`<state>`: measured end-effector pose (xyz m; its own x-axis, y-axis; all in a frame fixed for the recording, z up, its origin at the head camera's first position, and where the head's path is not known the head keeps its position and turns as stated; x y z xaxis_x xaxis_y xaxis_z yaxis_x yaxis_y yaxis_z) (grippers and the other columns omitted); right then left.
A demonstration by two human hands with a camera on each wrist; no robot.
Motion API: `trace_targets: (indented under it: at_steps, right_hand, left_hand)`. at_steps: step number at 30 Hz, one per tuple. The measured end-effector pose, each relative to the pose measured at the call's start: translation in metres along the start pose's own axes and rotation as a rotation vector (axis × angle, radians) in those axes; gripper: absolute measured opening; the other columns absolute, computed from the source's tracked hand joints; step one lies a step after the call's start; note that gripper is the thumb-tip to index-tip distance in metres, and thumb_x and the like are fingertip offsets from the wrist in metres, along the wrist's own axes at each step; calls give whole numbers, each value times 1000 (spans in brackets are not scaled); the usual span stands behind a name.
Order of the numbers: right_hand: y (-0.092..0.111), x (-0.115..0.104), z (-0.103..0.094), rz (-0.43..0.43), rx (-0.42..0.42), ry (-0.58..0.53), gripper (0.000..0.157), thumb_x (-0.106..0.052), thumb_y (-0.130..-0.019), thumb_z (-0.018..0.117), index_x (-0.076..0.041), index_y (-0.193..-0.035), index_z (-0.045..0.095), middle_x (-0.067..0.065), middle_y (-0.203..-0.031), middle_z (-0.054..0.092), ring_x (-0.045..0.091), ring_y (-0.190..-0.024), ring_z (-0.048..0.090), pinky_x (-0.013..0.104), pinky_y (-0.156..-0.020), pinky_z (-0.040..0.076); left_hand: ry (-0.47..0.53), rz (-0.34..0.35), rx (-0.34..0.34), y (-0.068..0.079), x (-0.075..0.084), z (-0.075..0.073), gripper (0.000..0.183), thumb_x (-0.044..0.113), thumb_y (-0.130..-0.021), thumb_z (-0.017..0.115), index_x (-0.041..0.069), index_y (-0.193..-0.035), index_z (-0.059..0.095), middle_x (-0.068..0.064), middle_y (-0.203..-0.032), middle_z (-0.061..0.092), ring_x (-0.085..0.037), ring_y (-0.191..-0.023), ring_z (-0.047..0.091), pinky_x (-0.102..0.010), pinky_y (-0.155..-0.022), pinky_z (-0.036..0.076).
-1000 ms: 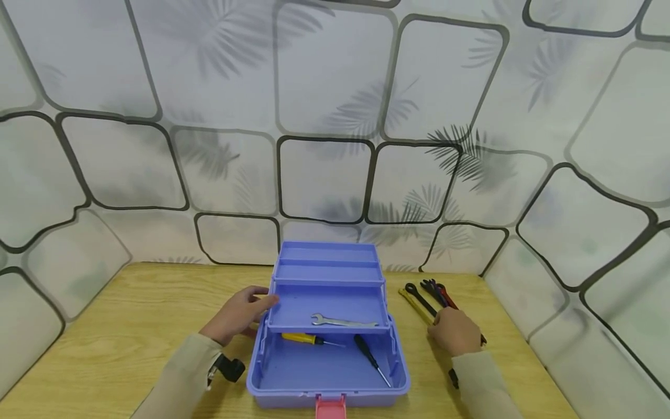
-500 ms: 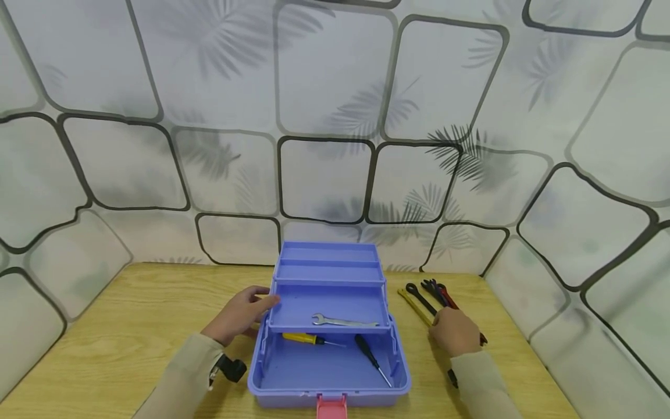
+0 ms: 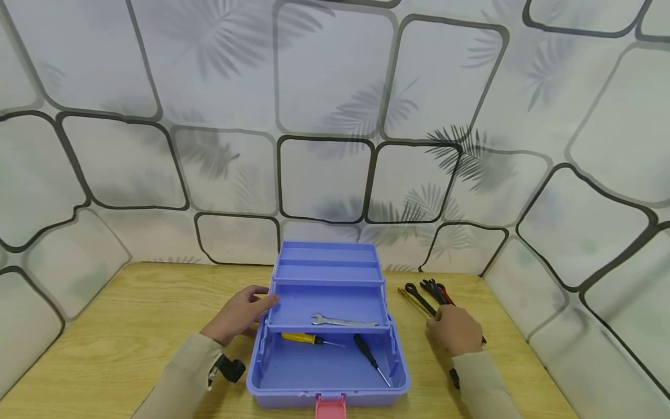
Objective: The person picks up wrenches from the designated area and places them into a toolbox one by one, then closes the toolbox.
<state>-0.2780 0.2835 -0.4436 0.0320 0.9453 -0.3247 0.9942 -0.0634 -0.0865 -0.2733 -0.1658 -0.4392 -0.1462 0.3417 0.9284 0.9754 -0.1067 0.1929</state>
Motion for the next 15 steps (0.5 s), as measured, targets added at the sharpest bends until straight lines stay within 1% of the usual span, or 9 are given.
trace_targets:
  at_steps: [1,3,7,10,15]
  right_hand:
    - [0,0,-1,2,13,-13,46,-18,-92,67,-19,-56,38,-6,-52,31,11,-46,32,24,-43,23]
    - [0,-2,-3,-13,32,-48,46,-16,-94,65,-18,-57,39,-5,-50,33,11,-44,33,24,-43,24]
    - [-2,-4,-2,-53,30,-120,43,-12,-96,61,-16,-60,39,-4,-50,33,11,-45,32,25,-45,25]
    - [-4,-4,-1,-59,23,-132,43,-13,-97,63,-16,-61,41,-4,-51,35,12,-45,34,26,-46,29]
    - [-4,-1,-2,-41,18,-134,50,-14,-96,68,-17,-56,38,-5,-49,32,11,-43,33,25,-45,29]
  left_hand:
    - [-3,0,-1,0,0,0,75,49,-99,66,-3,-149,44,-27,-131,60,-32,-100,72,-47,-72,64]
    - [-5,-3,2,0,0,0,75,49,-99,67,-3,-149,44,-27,-132,60,-32,-100,71,-47,-72,64]
    - [-9,-4,5,0,0,-1,75,49,-99,66,-2,-149,44,-27,-132,59,-31,-99,71,-47,-72,64]
    - [-8,0,0,1,2,-1,75,49,-100,66,-3,-149,44,-27,-132,59,-31,-99,71,-47,-71,64]
    - [-10,8,-11,1,3,0,76,49,-100,65,-4,-149,43,-28,-131,59,-31,-99,71,-48,-71,64]
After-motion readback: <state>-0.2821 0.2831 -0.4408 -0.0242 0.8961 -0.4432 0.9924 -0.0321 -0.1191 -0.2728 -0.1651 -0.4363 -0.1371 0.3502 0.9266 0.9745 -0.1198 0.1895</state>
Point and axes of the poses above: each hand's wrist, its own y-axis away from the middle knuckle, its own z-axis out of the palm, x = y × z, the point moved 3 cm from there along -y, towards the middle knuckle
